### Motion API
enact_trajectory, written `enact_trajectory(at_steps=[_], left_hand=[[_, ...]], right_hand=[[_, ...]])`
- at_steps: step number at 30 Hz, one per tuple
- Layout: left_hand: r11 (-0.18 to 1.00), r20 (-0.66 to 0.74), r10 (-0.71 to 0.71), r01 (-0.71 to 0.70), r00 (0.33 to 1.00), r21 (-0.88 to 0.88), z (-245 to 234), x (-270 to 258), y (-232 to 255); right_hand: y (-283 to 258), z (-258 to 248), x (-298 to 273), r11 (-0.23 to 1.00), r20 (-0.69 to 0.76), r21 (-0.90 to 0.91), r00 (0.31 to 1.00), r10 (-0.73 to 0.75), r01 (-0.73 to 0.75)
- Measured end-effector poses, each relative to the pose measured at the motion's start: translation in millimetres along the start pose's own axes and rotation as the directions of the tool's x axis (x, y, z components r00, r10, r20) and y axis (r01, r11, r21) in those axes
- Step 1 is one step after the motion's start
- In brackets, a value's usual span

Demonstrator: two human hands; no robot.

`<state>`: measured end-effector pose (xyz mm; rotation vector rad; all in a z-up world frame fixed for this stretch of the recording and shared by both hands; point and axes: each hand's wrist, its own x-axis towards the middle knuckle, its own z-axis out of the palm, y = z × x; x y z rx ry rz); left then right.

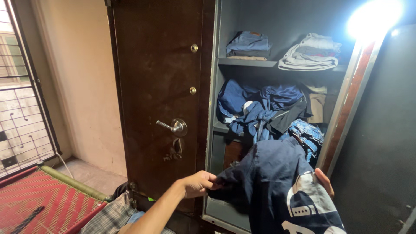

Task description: The person sorts clothes by picking up items from a pile, shaking them out to identify them, and placing them onto a shelf in a metal closet.

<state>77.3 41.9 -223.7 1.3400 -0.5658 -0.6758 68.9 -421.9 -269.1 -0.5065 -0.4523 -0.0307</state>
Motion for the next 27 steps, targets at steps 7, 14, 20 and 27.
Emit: enact_trajectory(at_steps=[7, 14, 20, 27], left_hand=[[0.924, -0.095, 0.100, -0.128, 0.990, -0.360, 30.3, -14.1, 24.7], [0.810, -0.115, 0.557, -0.569, 0.822, -0.146, 6.1, 30.0, -17.1], [0.443, 0.036, 0.616, -0.308, 0.787, -0.842, 48.9, 31.5, -2.6], [0.471, -0.266, 0.306, -0.388, 0.914, -0.792, 70.4, 31.2, 14.7]], right_hand=[[-3.0, 4.5, 3.8, 0.999, -0.012, -0.023, 1.000, -0.028, 0.028], [-8.5, 11.5, 6.6, 0.999, -0.019, -0.037, 0.999, -0.035, 0.035], [-8.6, 21.8, 11.2, 0.999, -0.017, -0.037, 0.999, -0.040, 0.039], [14.0, 10.1, -7.3, 0.999, -0.058, -0.033, 0.997, -0.042, 0.040]])
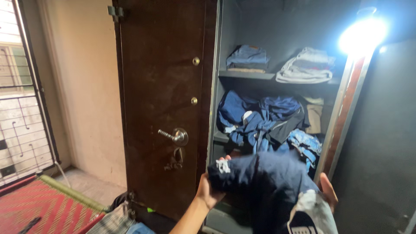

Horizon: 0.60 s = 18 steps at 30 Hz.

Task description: The person sorts clothes by picking up items from a pile, shaking them out to identify them, and placing them onto a shelf in a metal closet.

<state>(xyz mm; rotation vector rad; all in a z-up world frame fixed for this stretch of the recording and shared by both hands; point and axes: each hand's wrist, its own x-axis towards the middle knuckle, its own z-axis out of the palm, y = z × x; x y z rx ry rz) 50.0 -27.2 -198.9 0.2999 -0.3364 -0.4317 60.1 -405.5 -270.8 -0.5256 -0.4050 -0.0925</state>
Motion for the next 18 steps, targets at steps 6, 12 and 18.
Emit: enact_trajectory(at_steps=[6, 12, 18], left_hand=[[0.955, -0.292, -0.183, 0.241, 0.939, 0.175, -48.5, 29.4, 15.3], [0.895, -0.437, -0.263, 0.387, 0.860, 0.224, -114.0, 69.4, 22.6], [0.942, -0.454, -0.054, 0.196, 0.889, 0.273, -20.3, 1.1, 22.9]], right_hand=[[-13.1, 35.3, 13.2, 1.000, 0.028, -0.005, 0.999, 0.016, -0.016], [-5.7, 23.8, 1.5, 1.000, 0.026, -0.008, 1.000, 0.004, -0.004], [0.6, 11.1, 1.7, 1.000, 0.022, -0.005, 1.000, -0.003, 0.003]])
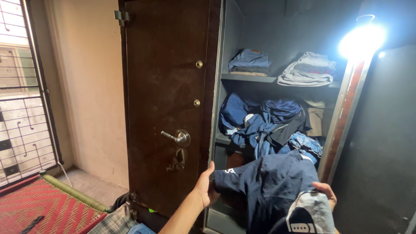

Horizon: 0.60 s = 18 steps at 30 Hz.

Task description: The person sorts clothes by picking up items from a pile, shaking them out to identify them, and placing them onto a shelf in a metal closet.

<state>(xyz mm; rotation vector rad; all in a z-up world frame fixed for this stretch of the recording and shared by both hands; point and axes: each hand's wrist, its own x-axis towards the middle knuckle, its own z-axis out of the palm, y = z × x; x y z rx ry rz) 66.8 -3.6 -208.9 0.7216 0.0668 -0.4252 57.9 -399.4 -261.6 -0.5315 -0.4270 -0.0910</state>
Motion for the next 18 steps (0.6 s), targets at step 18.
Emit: enact_trajectory(at_steps=[18], left_hand=[[0.493, -0.022, 0.622, -0.370, 0.782, 0.787, 13.0, -3.6, 23.5]], right_hand=[[44.2, -31.9, 4.2, 0.996, -0.007, 0.016, 0.996, 0.091, -0.091]])
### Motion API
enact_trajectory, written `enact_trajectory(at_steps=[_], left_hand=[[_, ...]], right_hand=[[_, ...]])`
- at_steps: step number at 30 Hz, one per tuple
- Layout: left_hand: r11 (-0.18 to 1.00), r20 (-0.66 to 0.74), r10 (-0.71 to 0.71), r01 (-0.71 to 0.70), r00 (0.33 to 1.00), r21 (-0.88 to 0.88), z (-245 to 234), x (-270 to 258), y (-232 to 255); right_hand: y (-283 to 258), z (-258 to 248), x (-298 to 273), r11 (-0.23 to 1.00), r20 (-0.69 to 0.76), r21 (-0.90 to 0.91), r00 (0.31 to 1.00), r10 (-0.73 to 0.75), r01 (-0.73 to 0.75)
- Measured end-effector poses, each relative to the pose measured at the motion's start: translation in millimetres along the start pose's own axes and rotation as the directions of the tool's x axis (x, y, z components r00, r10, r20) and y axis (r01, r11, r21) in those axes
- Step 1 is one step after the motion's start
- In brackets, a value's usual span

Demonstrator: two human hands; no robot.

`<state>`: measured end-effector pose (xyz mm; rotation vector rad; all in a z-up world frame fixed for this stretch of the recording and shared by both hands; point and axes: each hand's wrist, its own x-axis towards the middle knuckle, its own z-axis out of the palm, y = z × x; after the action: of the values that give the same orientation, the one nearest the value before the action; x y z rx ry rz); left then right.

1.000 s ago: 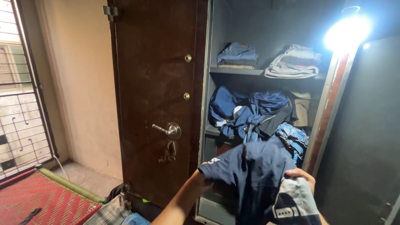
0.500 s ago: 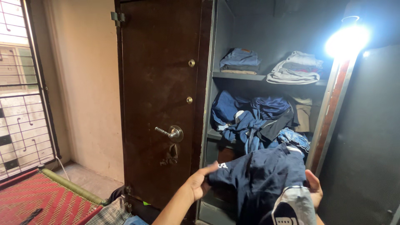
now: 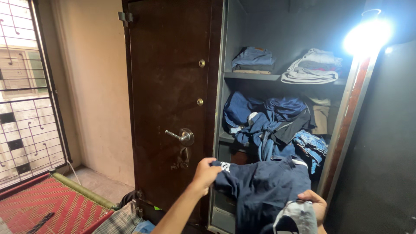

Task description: The person sorts clothes by picking up items from a pile, shaking them out to identify them, and placing them onto a shelf in a metal closet.

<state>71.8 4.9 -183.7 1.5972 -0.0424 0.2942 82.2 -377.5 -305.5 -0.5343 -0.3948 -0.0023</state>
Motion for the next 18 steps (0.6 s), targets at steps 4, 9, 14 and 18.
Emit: enact_trajectory(at_steps=[4, 9, 14, 18], left_hand=[[0.864, 0.050, 0.190, -0.192, 0.980, 0.466, 55.7, -18.3, 26.5], [0.880, 0.285, 0.066, -0.190, 0.956, 0.435, 94.5, -59.1, 54.2], [0.996, 0.513, -0.054, 0.013, 0.856, 0.085, 75.5, -59.4, 61.9], [0.965, 0.382, 0.186, -0.095, 0.905, -0.246, 48.8, -54.5, 51.7]], right_hand=[[28.9, 27.7, 11.2, 0.994, 0.035, -0.026, 0.993, -0.110, 0.111], [62.7, 97.7, 2.3, 0.987, -0.254, -0.149, 0.962, -0.103, 0.066], [45.3, 48.9, -3.0, 0.903, -0.148, -0.279, 0.915, -0.376, 0.326], [32.9, -21.1, 8.1, 0.599, 0.039, -0.635, 0.795, -0.606, 0.488]])
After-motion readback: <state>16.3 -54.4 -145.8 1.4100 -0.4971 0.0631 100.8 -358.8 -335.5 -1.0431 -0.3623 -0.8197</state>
